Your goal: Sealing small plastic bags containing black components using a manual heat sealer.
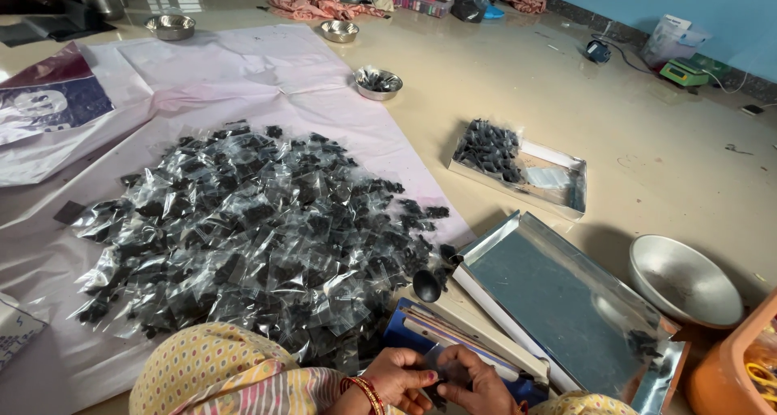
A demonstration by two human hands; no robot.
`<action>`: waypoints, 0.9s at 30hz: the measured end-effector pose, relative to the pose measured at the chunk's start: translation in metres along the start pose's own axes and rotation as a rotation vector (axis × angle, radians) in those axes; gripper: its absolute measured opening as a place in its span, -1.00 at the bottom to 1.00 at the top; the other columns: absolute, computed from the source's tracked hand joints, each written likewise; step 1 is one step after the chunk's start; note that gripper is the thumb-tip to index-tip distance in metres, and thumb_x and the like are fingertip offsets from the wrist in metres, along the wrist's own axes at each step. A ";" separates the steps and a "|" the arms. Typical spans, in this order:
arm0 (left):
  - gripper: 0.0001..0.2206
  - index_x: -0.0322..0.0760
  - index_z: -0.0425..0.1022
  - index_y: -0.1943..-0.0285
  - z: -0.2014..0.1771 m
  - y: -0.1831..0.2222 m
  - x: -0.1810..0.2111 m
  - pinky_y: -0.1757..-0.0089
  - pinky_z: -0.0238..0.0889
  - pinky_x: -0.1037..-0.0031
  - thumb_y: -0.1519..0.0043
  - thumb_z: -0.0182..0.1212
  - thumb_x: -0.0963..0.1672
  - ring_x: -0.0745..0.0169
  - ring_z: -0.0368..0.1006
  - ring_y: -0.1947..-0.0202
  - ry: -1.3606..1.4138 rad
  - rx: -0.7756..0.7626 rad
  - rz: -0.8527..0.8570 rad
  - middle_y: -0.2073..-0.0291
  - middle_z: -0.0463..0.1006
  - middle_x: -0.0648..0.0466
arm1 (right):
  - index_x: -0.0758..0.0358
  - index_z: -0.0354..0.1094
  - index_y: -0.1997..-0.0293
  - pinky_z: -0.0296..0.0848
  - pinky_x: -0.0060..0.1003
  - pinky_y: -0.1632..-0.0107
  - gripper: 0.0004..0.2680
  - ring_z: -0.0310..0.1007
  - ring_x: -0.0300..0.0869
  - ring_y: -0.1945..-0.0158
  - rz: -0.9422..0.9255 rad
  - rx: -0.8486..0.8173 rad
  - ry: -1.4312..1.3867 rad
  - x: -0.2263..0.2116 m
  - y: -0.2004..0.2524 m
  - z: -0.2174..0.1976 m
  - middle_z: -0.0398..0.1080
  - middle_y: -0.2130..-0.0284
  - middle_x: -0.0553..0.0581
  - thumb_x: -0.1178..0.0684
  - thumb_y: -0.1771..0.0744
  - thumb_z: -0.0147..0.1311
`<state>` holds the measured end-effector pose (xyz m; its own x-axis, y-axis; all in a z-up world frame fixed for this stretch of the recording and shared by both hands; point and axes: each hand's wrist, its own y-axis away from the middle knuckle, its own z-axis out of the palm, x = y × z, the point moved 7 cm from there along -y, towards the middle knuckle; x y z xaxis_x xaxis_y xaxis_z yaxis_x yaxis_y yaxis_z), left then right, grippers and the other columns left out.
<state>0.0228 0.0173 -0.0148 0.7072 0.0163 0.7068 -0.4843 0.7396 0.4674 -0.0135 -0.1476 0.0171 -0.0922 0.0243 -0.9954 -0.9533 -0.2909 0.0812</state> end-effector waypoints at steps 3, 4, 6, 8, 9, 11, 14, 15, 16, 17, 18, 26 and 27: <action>-0.68 -0.40 0.51 -0.16 0.003 0.001 0.001 0.43 0.53 0.37 -0.28 0.40 -0.14 0.10 0.63 0.46 0.004 -0.012 -0.001 0.30 0.63 -0.10 | 0.12 0.34 -0.06 0.42 -0.38 0.03 -0.67 0.43 -0.31 0.04 0.154 0.014 -0.082 -0.012 0.000 0.013 0.42 0.21 -0.05 0.37 -0.26 0.17; -0.68 -0.40 0.52 -0.15 0.004 0.002 0.001 0.47 0.49 0.39 -0.27 0.41 -0.14 0.10 0.62 0.49 0.005 0.000 -0.006 0.31 0.64 -0.09 | 0.17 0.40 -0.01 0.42 -0.38 0.00 -0.73 0.43 -0.31 0.05 0.140 0.022 0.026 -0.009 0.000 0.009 0.36 0.20 -0.08 0.38 -0.27 0.17; -0.67 -0.39 0.53 -0.15 0.006 0.004 0.000 0.51 0.46 0.41 -0.25 0.42 -0.15 0.11 0.60 0.53 0.007 0.014 -0.013 0.32 0.65 -0.08 | 0.22 0.46 0.04 0.42 -0.39 -0.03 -0.78 0.42 -0.30 0.05 0.127 0.030 0.134 -0.005 0.000 0.005 0.30 0.19 -0.11 0.38 -0.29 0.16; -0.70 -0.32 0.58 -0.08 0.001 0.007 0.004 0.60 0.36 0.43 -0.22 0.45 -0.11 0.15 0.54 0.60 -0.090 0.109 0.004 0.37 0.60 -0.02 | 0.20 0.53 0.10 0.39 -0.41 0.00 -0.87 0.46 -0.32 0.09 0.095 0.048 0.456 -0.008 -0.001 0.003 0.36 0.25 -0.08 0.31 -0.34 0.16; -0.70 -0.32 0.58 -0.08 -0.001 0.006 0.004 0.60 0.36 0.43 -0.22 0.45 -0.11 0.15 0.54 0.60 -0.091 0.110 0.005 0.37 0.60 -0.02 | 0.20 0.53 0.10 0.39 -0.41 0.00 -0.87 0.46 -0.32 0.09 0.094 0.048 0.456 0.002 -0.003 0.000 0.36 0.25 -0.08 0.31 -0.34 0.16; -0.73 -0.35 0.62 0.02 -0.002 0.003 0.008 0.64 0.29 0.47 -0.24 0.42 -0.07 0.23 0.49 0.66 -0.085 0.110 0.076 0.39 0.66 -0.03 | 0.24 0.40 0.13 0.38 -0.41 0.03 -0.87 0.42 -0.34 0.15 0.121 0.192 -0.042 0.026 -0.004 -0.014 0.42 0.30 -0.03 0.31 -0.30 0.15; -0.76 -0.28 0.67 0.07 -0.003 0.004 0.015 0.61 0.33 0.47 -0.25 0.41 -0.04 0.33 0.50 0.64 -0.138 0.187 0.070 0.38 0.67 0.07 | 0.26 0.37 0.18 0.32 -0.37 0.20 -0.87 0.32 -0.31 0.30 0.034 0.318 0.106 0.036 -0.004 -0.033 0.34 0.40 0.01 0.29 -0.30 0.25; -0.76 -0.28 0.67 0.07 -0.002 0.003 0.014 0.61 0.33 0.47 -0.25 0.41 -0.04 0.33 0.50 0.64 -0.138 0.187 0.070 0.38 0.67 0.07 | 0.26 0.37 0.18 0.32 -0.37 0.20 -0.87 0.32 -0.31 0.30 0.035 0.318 0.106 0.037 -0.005 -0.032 0.34 0.40 0.01 0.29 -0.30 0.25; -0.75 -0.31 0.67 0.10 -0.004 0.002 0.015 0.60 0.34 0.46 -0.25 0.43 -0.04 0.34 0.50 0.64 -0.111 0.222 0.085 0.40 0.66 0.08 | 0.27 0.36 0.19 0.35 -0.36 0.21 -0.87 0.34 -0.31 0.30 0.063 0.372 0.128 0.040 -0.005 -0.035 0.36 0.41 0.02 0.28 -0.29 0.26; -0.74 -0.34 0.67 0.13 -0.005 0.002 0.016 0.60 0.35 0.46 -0.25 0.44 -0.04 0.35 0.51 0.64 -0.085 0.257 0.101 0.42 0.65 0.09 | 0.28 0.36 0.19 0.37 -0.35 0.23 -0.86 0.36 -0.30 0.31 0.092 0.426 0.150 0.042 -0.005 -0.038 0.38 0.41 0.02 0.28 -0.29 0.27; -0.74 -0.34 0.67 0.13 -0.003 0.000 0.013 0.60 0.35 0.46 -0.25 0.44 -0.04 0.35 0.51 0.64 -0.083 0.258 0.101 0.42 0.65 0.09 | 0.28 0.36 0.19 0.37 -0.35 0.23 -0.86 0.36 -0.30 0.31 0.093 0.425 0.150 0.040 -0.006 -0.034 0.38 0.41 0.02 0.28 -0.29 0.27; -0.77 -0.28 0.65 0.12 0.006 -0.003 0.014 0.63 0.33 0.42 -0.26 0.34 -0.03 0.24 0.55 0.64 0.016 0.365 0.140 0.50 0.65 0.06 | 0.21 0.22 -0.01 0.54 -0.23 0.21 -0.69 0.60 -0.19 0.35 0.147 0.805 0.713 -0.070 0.017 0.007 0.51 0.43 0.14 0.19 -0.24 0.27; -0.77 -0.28 0.65 0.12 0.007 -0.004 0.014 0.63 0.33 0.42 -0.26 0.34 -0.03 0.24 0.55 0.64 0.022 0.366 0.143 0.50 0.65 0.06 | 0.21 0.22 -0.01 0.54 -0.23 0.21 -0.69 0.60 -0.19 0.35 0.146 0.800 0.718 -0.083 0.017 0.013 0.51 0.43 0.14 0.19 -0.24 0.27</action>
<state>0.0312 0.0094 -0.0032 0.6281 0.1195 0.7689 -0.7279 0.4396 0.5262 -0.0259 -0.1425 0.1014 -0.2783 -0.6014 -0.7489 -0.8822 0.4684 -0.0483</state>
